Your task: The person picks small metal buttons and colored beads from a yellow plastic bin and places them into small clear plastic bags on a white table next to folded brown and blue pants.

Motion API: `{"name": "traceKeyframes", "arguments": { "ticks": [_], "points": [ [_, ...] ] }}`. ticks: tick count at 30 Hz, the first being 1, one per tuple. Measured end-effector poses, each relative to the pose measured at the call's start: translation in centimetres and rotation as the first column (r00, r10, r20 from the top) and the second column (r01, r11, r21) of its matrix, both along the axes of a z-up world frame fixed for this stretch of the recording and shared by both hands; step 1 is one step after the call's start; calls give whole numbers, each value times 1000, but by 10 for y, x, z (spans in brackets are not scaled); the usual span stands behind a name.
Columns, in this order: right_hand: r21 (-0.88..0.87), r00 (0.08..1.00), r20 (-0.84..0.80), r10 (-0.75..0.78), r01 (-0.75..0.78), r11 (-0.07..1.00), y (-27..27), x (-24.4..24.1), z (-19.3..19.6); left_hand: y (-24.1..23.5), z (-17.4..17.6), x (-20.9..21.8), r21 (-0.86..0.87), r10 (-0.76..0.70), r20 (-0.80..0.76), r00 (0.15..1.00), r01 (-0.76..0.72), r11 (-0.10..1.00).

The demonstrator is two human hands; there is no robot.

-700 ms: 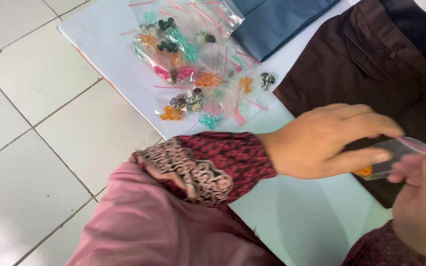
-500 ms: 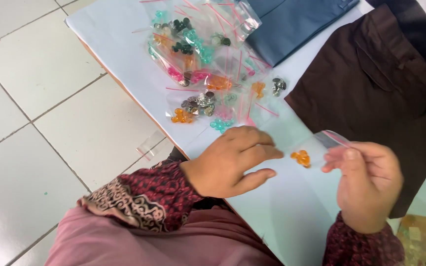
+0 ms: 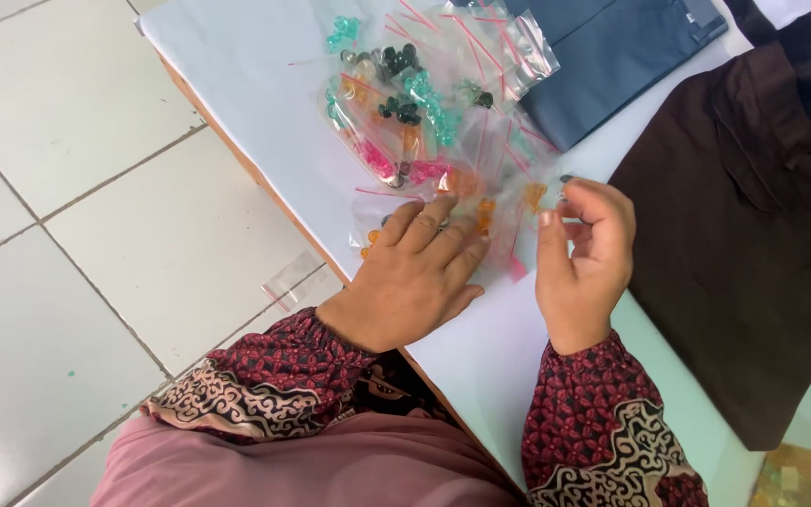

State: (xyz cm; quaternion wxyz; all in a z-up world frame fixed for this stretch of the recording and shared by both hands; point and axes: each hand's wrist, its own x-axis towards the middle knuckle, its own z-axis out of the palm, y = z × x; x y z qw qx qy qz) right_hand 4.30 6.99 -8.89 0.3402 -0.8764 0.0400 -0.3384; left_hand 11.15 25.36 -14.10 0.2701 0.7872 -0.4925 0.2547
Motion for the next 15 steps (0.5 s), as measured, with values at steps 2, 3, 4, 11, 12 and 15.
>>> {"name": "traceKeyframes", "arguments": {
  "ticks": [2, 3, 4, 11, 12, 15],
  "points": [
    [-167, 999, -22, 33, -36, 985, -1, 0, -1, 3, -4, 3, 9, -5, -18, 1000, 6, 1000],
    [-326, 996, -44, 71, -82, 942, -2, -3, -2, 4, -5, 3, 21, -6, -24, 1000, 6, 1000],
    [-325, 998, -42, 57, -67, 943, 0, 0, -3, 4, -3, 4, 22, -20, -22, 1000, 20, 1000],
    [-369, 976, -134, 170, -208, 906, 12, -7, -2, 11, 5, 1, 11, 19, 35, 999, -19, 1000],
    [-370, 980, -115, 161, -192, 909, 13, -13, -1, 12, 6, -1, 7, 16, 57, 998, -16, 1000],
    [-369, 978, -113, 173, -204, 907, 16, -37, 5, 13, 11, -19, -12, -53, 35, 998, 54, 998]
  ]
}}
